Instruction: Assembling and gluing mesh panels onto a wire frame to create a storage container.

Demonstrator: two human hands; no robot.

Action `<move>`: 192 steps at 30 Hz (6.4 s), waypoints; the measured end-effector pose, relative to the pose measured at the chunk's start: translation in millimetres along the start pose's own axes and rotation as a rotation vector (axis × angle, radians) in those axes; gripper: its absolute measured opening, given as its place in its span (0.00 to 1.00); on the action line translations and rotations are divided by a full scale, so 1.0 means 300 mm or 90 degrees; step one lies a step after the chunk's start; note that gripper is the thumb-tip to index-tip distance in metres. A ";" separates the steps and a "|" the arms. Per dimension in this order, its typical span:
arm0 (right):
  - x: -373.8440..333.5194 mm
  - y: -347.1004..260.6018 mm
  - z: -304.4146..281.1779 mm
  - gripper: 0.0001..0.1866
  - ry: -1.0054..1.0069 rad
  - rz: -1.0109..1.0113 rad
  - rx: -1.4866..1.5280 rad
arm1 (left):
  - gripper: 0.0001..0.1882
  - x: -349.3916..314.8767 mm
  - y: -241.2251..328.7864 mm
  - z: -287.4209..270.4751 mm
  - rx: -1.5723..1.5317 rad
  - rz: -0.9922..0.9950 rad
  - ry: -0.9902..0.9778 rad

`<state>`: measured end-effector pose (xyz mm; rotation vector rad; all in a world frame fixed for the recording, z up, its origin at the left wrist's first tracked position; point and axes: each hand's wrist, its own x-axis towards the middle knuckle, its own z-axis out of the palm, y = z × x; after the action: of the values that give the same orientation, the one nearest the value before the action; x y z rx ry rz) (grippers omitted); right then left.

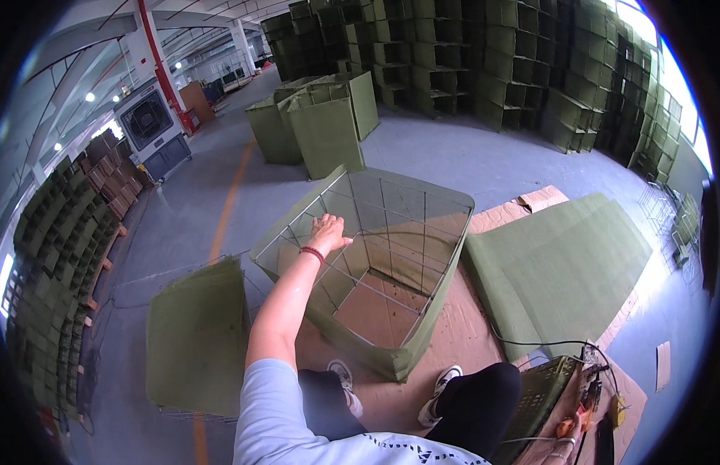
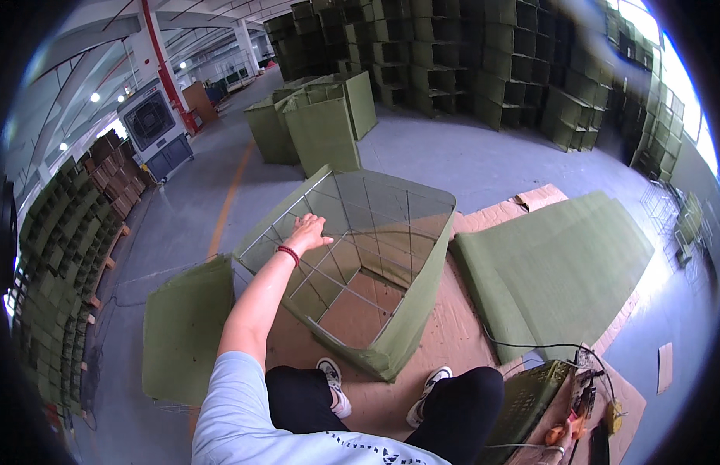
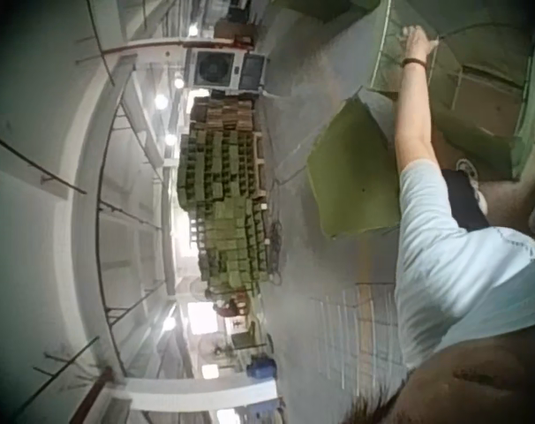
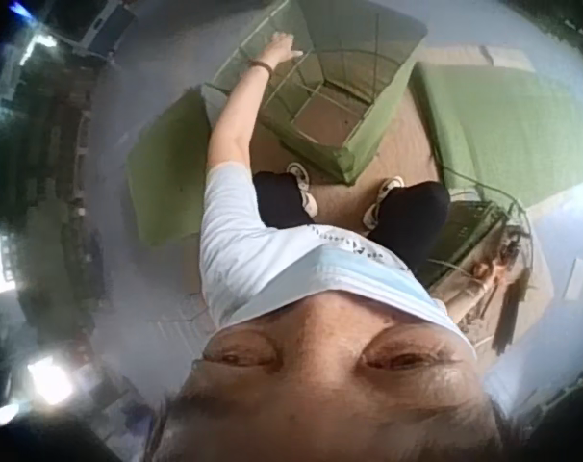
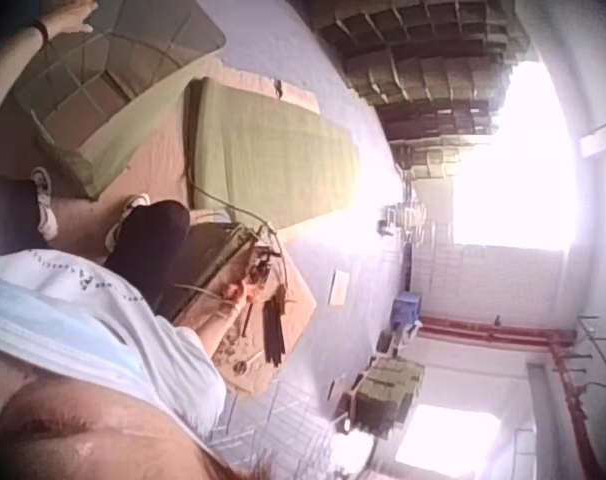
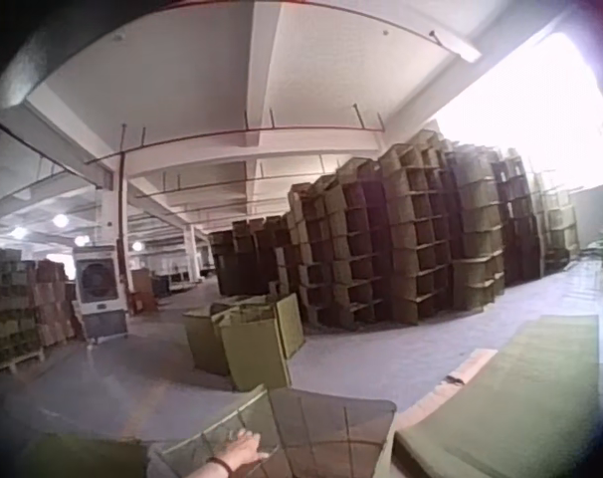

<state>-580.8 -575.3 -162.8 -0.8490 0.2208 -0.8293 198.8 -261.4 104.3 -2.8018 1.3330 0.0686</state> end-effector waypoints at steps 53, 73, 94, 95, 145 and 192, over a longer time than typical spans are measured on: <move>-0.033 -0.126 1.196 0.30 -0.012 -0.044 -0.193 | 0.16 -0.622 0.171 -0.030 -0.233 0.089 0.276; -0.121 0.497 1.694 0.17 -0.349 0.500 -0.120 | 0.18 -0.680 0.194 0.015 -0.557 0.208 -0.044; -0.050 0.604 1.744 0.10 -0.381 0.455 -0.222 | 0.17 -0.657 0.183 0.002 -0.623 0.206 -0.084; -0.050 0.604 1.748 0.10 -0.384 0.452 -0.223 | 0.17 -0.654 0.183 0.005 -0.622 0.206 -0.080; 0.035 0.582 1.809 0.12 -0.346 0.408 -0.240 | 0.17 -0.621 0.162 -0.011 -0.668 0.190 -0.145; 0.100 0.613 1.854 0.13 -0.362 0.388 -0.264 | 0.16 -0.593 0.137 -0.025 -0.686 0.175 -0.165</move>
<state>-189.5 -207.3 72.6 -1.2827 0.1329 0.0504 54.8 -149.9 121.2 -3.0580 2.0005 1.5085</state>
